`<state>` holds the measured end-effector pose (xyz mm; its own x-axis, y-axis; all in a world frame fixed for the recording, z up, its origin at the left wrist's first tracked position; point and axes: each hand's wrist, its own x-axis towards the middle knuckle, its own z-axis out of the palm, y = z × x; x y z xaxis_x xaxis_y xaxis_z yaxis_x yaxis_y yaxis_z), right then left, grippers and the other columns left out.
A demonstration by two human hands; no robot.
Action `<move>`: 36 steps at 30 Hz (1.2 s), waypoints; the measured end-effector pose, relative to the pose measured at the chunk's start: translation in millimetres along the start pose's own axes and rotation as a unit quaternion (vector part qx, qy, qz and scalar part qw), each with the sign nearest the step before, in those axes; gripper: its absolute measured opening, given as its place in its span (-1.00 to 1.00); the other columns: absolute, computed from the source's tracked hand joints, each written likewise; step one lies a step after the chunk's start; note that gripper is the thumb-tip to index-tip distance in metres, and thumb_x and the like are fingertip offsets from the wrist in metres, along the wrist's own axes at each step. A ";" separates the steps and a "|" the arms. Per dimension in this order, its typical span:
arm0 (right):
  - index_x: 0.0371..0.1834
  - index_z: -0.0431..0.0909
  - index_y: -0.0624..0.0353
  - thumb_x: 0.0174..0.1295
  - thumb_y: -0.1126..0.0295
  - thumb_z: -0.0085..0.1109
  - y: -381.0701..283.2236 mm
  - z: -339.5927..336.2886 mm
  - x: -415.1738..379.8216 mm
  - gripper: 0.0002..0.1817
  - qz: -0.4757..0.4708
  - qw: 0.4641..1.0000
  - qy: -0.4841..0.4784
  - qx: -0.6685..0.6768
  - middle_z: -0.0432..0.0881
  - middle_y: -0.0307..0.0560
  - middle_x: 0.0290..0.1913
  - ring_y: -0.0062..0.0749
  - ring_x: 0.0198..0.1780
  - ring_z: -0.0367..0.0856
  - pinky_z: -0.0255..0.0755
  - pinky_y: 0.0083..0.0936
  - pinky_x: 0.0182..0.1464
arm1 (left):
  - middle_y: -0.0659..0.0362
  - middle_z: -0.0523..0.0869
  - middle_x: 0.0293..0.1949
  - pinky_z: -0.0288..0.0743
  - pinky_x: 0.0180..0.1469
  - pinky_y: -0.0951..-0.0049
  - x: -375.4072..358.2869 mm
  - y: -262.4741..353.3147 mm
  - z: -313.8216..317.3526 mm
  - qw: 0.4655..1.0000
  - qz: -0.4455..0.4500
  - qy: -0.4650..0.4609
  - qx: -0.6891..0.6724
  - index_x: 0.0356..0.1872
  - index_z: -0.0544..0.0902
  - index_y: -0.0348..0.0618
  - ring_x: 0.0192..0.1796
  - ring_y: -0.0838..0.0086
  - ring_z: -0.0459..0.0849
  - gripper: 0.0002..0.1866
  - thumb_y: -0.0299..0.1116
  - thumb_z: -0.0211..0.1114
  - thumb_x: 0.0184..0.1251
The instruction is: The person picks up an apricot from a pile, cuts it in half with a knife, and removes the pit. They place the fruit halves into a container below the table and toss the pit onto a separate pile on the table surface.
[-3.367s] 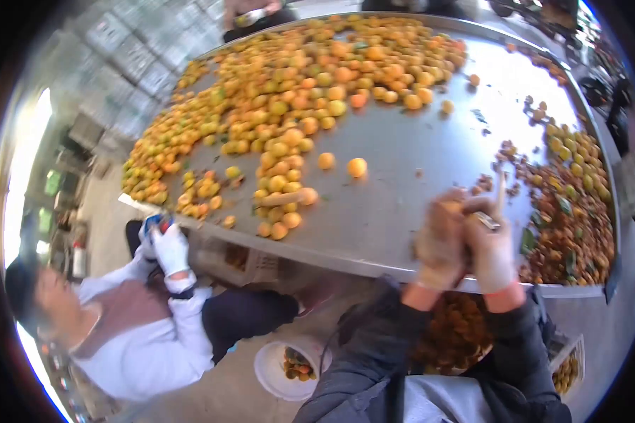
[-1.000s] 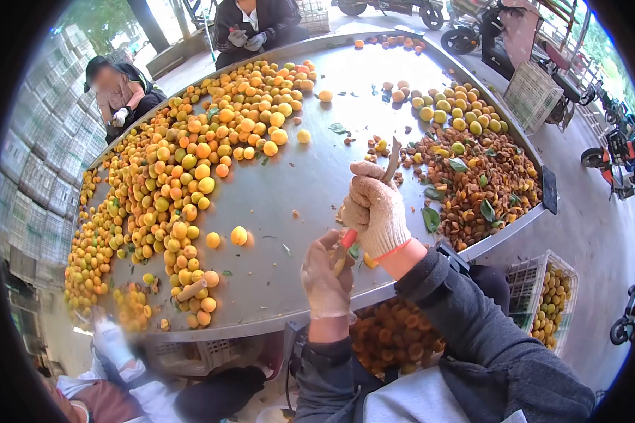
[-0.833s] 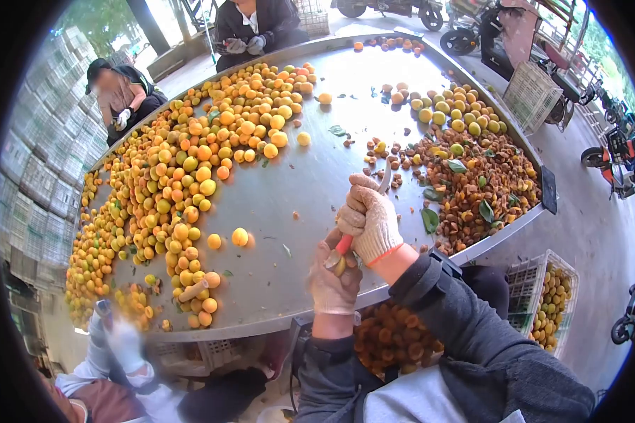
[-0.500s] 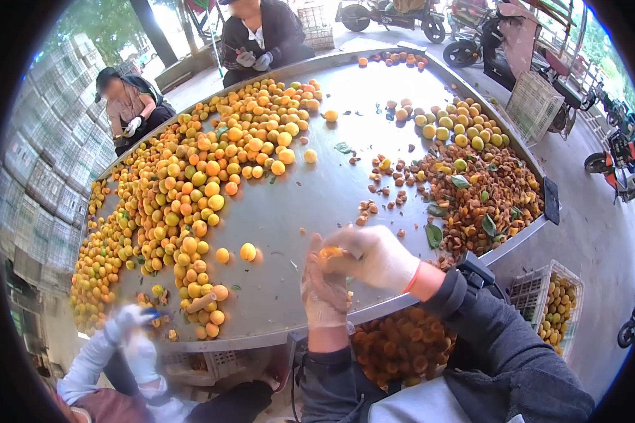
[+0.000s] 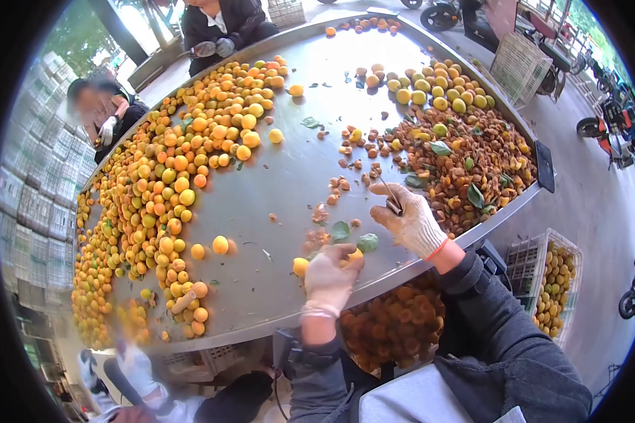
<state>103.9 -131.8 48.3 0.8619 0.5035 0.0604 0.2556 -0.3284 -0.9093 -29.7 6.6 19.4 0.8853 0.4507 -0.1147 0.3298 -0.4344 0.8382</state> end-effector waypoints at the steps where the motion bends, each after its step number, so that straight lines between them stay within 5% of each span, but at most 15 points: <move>1: 0.11 0.54 0.10 0.18 0.38 0.30 2.9 -0.2 -0.9 -0.60 0.005 1.000 0.001 0.005 0.48 -0.27 -0.41 -0.70 -0.41 0.37 0.40 -0.64 -0.35 | 0.01 0.71 -0.25 0.56 -0.11 0.35 3.9 -2.2 11.0 1.000 -0.002 -0.004 0.005 -0.19 0.68 -0.17 -0.19 0.29 0.70 -0.72 -0.25 0.39 0.12; 3: 0.09 0.55 0.15 0.18 0.38 0.30 6.2 -2.8 -2.6 -0.62 0.044 0.997 -0.003 0.070 0.45 -0.30 -0.44 -0.68 -0.42 0.37 0.39 -0.64 -0.34 | -0.01 0.69 -0.20 0.56 -0.09 0.23 13.0 -3.6 29.2 0.941 -0.045 -0.011 0.335 -0.25 0.71 -0.07 -0.16 0.14 0.69 -0.72 -0.18 0.41 0.04; 7: 0.07 0.56 0.18 0.18 0.39 0.30 6.0 -14.3 2.9 -0.63 -0.035 0.997 -0.006 0.065 0.54 -0.28 -0.39 -0.69 -0.35 0.42 0.41 -0.63 -0.27 | -0.05 0.69 -0.16 0.56 -0.07 0.23 24.5 -0.5 26.3 0.942 -0.025 -0.028 0.333 -0.12 0.68 -0.05 -0.15 0.09 0.69 -0.59 -0.14 0.42 -0.02; 9: 0.03 0.58 0.19 0.19 0.43 0.28 3.2 -21.8 4.6 -0.68 -0.007 0.996 -0.002 0.088 0.59 -0.26 -0.36 -0.69 -0.35 0.45 0.42 -0.64 -0.25 | 0.00 0.72 -0.21 0.58 -0.13 0.29 18.1 -5.4 12.3 0.971 -0.038 -0.030 0.236 -0.06 0.66 -0.09 -0.22 0.21 0.72 -0.58 -0.26 0.43 -0.03; 11: -0.03 0.60 0.20 0.21 0.46 0.25 6.5 -24.4 9.7 -0.75 0.017 0.985 0.032 0.168 0.60 -0.26 -0.36 -0.69 -0.35 0.48 0.42 -0.66 -0.25 | 0.09 0.71 -0.18 0.55 0.02 0.33 -0.1 23.0 -14.3 0.977 -0.164 -0.056 -0.121 -0.02 0.63 -0.10 -0.06 0.34 0.69 -0.58 -0.36 0.41 -0.01; 15: -0.04 0.60 0.20 0.24 0.48 0.22 -9.4 -37.5 9.8 -0.77 0.080 0.968 0.035 0.234 0.55 -0.34 -0.42 -0.75 -0.43 0.40 0.31 -0.73 -0.36 | 0.07 0.67 -0.06 0.54 -0.03 0.50 -42.4 39.1 -19.4 0.983 0.138 -0.118 -0.013 0.03 0.58 -0.17 -0.14 0.38 0.68 -0.49 -0.39 0.49 -0.03; 16: -0.03 0.60 0.19 0.23 0.48 0.22 -5.5 -33.3 10.9 -0.76 0.072 0.964 0.047 0.251 0.51 -0.38 -0.46 -0.78 -0.46 0.35 0.26 -0.75 -0.40 | 0.07 0.67 -0.06 0.54 -0.03 0.50 -41.3 29.9 -24.6 0.985 0.133 -0.111 -0.009 0.03 0.58 -0.17 -0.14 0.38 0.68 -0.49 -0.39 0.49 -0.03; 19: -0.03 0.60 0.19 0.23 0.48 0.22 -9.3 -33.4 6.9 -0.77 0.072 0.966 0.026 0.247 0.50 -0.39 -0.45 -0.78 -0.45 0.36 0.27 -0.76 -0.39 | 0.04 0.66 -0.13 0.49 0.07 0.33 -22.7 -29.1 -49.8 0.969 -0.147 0.196 -0.035 0.03 0.62 -0.20 -0.09 0.22 0.66 -0.53 -0.32 0.48 0.03; 23: -0.04 0.60 0.18 0.22 0.47 0.25 -12.4 -26.5 2.3 -0.76 0.085 0.965 0.003 0.249 0.50 -0.40 -0.42 -0.77 -0.44 0.37 0.28 -0.74 -0.40 | 0.01 0.67 -0.12 0.53 -0.01 0.34 9.3 -36.7 -37.7 0.927 -0.153 0.071 0.335 -0.03 0.66 -0.23 -0.12 0.28 0.68 -0.58 -0.29 0.46 0.07; 27: -0.07 0.61 0.17 0.20 0.47 0.25 -16.2 -19.1 -4.7 -0.78 0.102 0.955 -0.036 0.275 0.49 -0.41 -0.42 -0.79 -0.44 0.37 0.28 -0.75 -0.42 | -0.04 0.65 0.04 0.58 -0.05 0.35 11.7 -27.1 -30.4 0.987 -0.142 0.036 0.062 0.10 0.59 -0.22 -0.08 0.40 0.69 -0.54 -0.29 0.39 0.19; 28: -0.08 0.61 0.18 0.20 0.48 0.24 -29.9 -25.5 -7.8 -0.78 0.164 0.940 -0.085 0.287 0.48 -0.41 -0.43 -0.77 -0.42 0.40 0.33 -0.72 -0.39 | -0.06 0.61 0.10 0.59 -0.03 0.32 7.1 -22.4 -30.6 0.957 -0.105 -0.001 -0.269 0.17 0.54 -0.20 -0.05 0.35 0.68 -0.54 -0.33 0.34 0.25; 29: -0.08 0.61 0.18 0.20 0.48 0.24 -26.9 -20.5 -10.8 -0.78 0.164 0.941 -0.085 0.283 0.48 -0.41 -0.43 -0.77 -0.42 0.40 0.33 -0.72 -0.39 | -0.08 0.58 0.15 0.60 0.00 0.28 4.0 -19.0 -30.5 0.819 -0.058 -0.036 -0.570 0.24 0.48 -0.18 -0.02 0.31 0.67 -0.53 -0.37 0.28 0.31; 30: -0.08 0.61 0.18 0.19 0.48 0.24 -20.5 -11.6 -14.1 -0.78 0.128 0.949 -0.114 0.264 0.49 -0.40 -0.42 -0.76 -0.40 0.42 0.37 -0.71 -0.36 | -0.08 0.53 0.21 0.62 -0.01 0.26 4.9 -17.2 -30.2 0.767 -0.026 -0.064 -0.638 0.30 0.41 -0.17 0.01 0.26 0.66 -0.52 -0.46 0.20 0.37; 34: -0.11 0.60 0.19 0.18 0.45 0.25 -7.4 14.0 -19.3 -0.79 0.030 0.971 -0.150 0.186 0.56 -0.33 -0.37 -0.72 -0.37 0.48 0.46 -0.68 -0.27 | -0.06 0.54 0.19 0.62 -0.03 0.30 2.7 -0.4 -10.9 0.750 -0.046 -0.051 -0.658 0.30 0.42 -0.18 -0.01 0.30 0.66 -0.51 -0.45 0.24 0.34; 36: -0.13 0.61 0.19 0.18 0.41 0.25 -8.8 16.4 -18.3 -0.79 0.059 0.964 -0.162 0.203 0.62 -0.28 -0.34 -0.67 -0.37 0.52 0.47 -0.64 -0.25 | -0.03 0.60 0.11 0.60 0.00 0.30 0.8 1.1 -0.1 0.840 0.017 -0.035 -0.541 0.27 0.44 -0.19 0.00 0.30 0.66 -0.50 -0.43 0.29 0.30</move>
<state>78.7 -125.0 48.4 0.6754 0.7267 -0.1253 -0.0849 -0.0922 -0.9921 -28.7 6.5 20.3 0.9179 0.3886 -0.0806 -0.1533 0.5345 0.8312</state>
